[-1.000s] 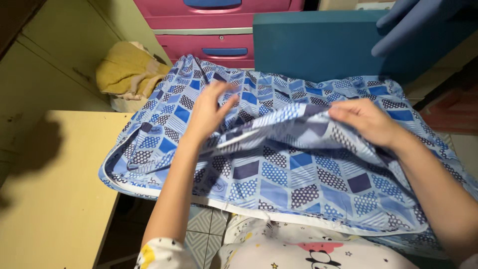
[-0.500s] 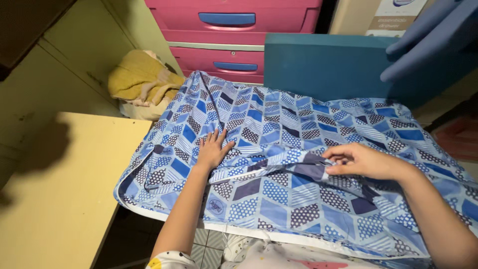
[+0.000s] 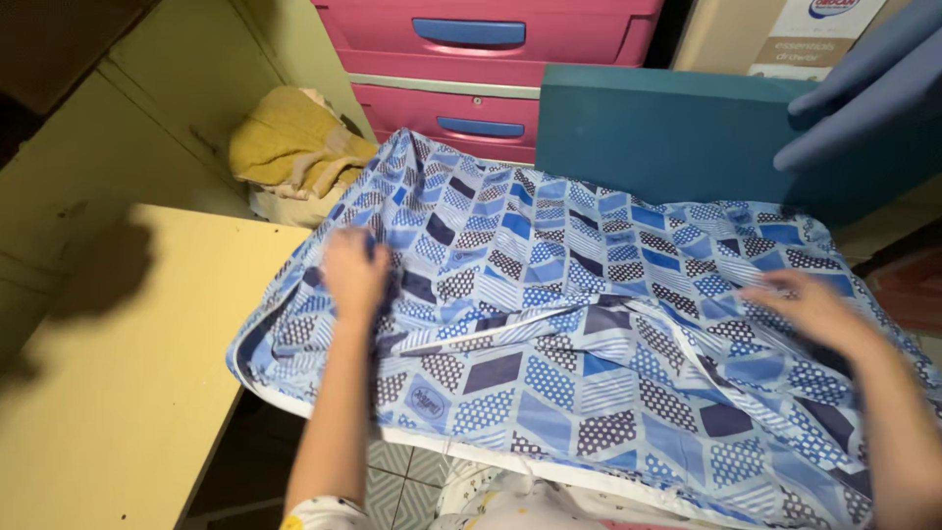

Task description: The person folds a blue patterned mattress pad by hand on a tiled floor.

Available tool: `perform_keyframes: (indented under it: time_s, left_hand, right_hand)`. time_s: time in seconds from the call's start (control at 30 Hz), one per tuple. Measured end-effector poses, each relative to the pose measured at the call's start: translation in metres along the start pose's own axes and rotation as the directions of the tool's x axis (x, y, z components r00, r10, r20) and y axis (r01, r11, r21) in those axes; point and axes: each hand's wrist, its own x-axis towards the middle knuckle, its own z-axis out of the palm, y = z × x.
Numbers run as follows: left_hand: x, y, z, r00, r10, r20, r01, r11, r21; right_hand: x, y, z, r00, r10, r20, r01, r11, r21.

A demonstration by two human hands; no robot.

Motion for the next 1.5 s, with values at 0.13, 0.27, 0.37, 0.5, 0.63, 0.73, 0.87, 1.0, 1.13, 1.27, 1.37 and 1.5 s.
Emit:
perform_keyframes:
  time_s: [0.13,0.27,0.37,0.5,0.63,0.73,0.87,1.0,1.13,1.27,1.37,1.5]
  left_hand:
    - [0.012,-0.075,-0.036,0.957,-0.288,0.024,0.247,0.859,0.449]
    - [0.001,-0.129,-0.059,0.750,-0.617,0.240,0.465,0.749,0.472]
    - [0.001,-0.153,-0.081,0.453,-0.752,0.479,0.526,0.659,0.537]
    - [-0.011,-0.157,-0.077,0.466,-0.763,0.448,0.503,0.645,0.575]
    - [-0.037,-0.157,-0.079,0.438,-0.787,0.435,0.595,0.616,0.516]
    - [-0.058,-0.163,-0.099,0.152,-0.773,0.616,0.826,0.441,0.351]
    - [-0.067,-0.147,-0.120,0.066,-0.705,0.706,0.902,0.345,0.260]
    - [-0.069,-0.148,-0.121,0.027,-0.620,0.784,0.941,0.280,0.189]
    - [-0.083,-0.160,-0.110,0.237,-0.692,0.682,0.918,0.390,0.076]
    - [-0.091,-0.164,-0.132,0.386,-0.755,0.530,0.863,0.499,0.081]
    - [-0.096,-0.156,-0.178,0.566,-0.710,0.419,0.779,0.627,0.010]
    - [-0.095,-0.137,-0.254,0.607,-0.745,0.275,0.714,0.664,0.222]
  right_hand:
    - [-0.001,0.120,-0.025,0.934,0.005,-0.359,-0.104,0.960,-0.259]
    - [-0.038,0.158,-0.013,0.937,0.270,-0.222,-0.270,0.962,0.033]
    - [-0.050,0.163,-0.009,0.934,0.313,-0.171,-0.291,0.946,0.143]
    - [-0.062,0.154,0.010,0.938,0.328,-0.109,-0.293,0.922,0.254]
    - [-0.084,0.156,0.028,0.934,0.349,-0.071,-0.308,0.891,0.333]
    - [-0.107,0.162,0.046,0.934,0.356,-0.032,-0.321,0.874,0.365]
    - [-0.102,0.164,0.042,0.936,0.352,-0.026,-0.313,0.860,0.403]
    - [-0.100,0.171,0.045,0.934,0.357,-0.022,-0.314,0.849,0.424]
    - [-0.104,0.181,0.046,0.932,0.362,-0.020,-0.318,0.841,0.438]
    - [-0.115,0.189,0.049,0.932,0.361,-0.017,-0.316,0.838,0.446]
    - [-0.134,0.194,0.051,0.935,0.354,-0.020,-0.308,0.837,0.452]
    - [-0.134,0.184,0.051,0.945,0.324,-0.030,-0.271,0.834,0.481]
